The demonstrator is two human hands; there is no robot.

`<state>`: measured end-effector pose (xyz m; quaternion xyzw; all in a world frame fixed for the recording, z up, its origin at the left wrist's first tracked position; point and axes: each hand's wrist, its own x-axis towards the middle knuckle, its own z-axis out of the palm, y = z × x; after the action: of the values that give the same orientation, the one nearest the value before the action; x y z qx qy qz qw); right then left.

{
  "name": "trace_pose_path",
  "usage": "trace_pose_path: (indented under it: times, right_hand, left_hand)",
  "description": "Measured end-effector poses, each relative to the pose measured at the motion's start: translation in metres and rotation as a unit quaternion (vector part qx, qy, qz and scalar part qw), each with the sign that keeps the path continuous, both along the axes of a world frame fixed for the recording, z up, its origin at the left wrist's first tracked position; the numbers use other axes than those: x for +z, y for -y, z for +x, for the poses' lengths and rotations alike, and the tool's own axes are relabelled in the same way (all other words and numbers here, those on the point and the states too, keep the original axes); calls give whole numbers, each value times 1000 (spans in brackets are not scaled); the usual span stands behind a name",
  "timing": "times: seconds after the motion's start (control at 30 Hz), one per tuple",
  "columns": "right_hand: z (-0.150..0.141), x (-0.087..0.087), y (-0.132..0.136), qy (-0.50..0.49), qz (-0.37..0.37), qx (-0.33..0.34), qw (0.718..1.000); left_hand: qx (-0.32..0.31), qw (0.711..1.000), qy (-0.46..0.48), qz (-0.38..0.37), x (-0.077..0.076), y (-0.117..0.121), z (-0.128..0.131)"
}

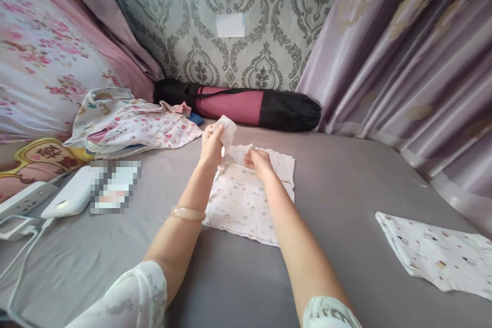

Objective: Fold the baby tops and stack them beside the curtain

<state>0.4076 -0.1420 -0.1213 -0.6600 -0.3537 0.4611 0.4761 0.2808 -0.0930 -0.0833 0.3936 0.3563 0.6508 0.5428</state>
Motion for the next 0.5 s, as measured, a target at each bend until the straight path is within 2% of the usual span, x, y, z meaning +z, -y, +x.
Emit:
trace_pose_path:
  times: [0.07,0.13,0.2,0.27,0.37,0.43,0.5]
  right_hand:
    - [14,3,13,-180,-15,-27,983]
    - [26,3,22,-294,-19,-49,954]
    - [35,-1,28,-348,-11,-78,934]
    - [42,-5,31,-369,6,-105,923]
    - [47,-9,31,-377,8,-111,920]
    - [48,-10,30,-368,-4,-92,925]
    - [50,-11,29,-344,7,-73,936]
  left_hand:
    - [-42,996,-69,35,-2,17,15]
    - [-115,980,-148,68,-2,35,26]
    - [-192,955,-213,79,-3,47,33]
    - [-225,940,-244,74,-4,49,32]
    - [-186,950,-245,64,-10,32,18]
    - [-132,956,-260,44,-18,14,3]
    - [-85,949,-303,16,-27,-3,-13]
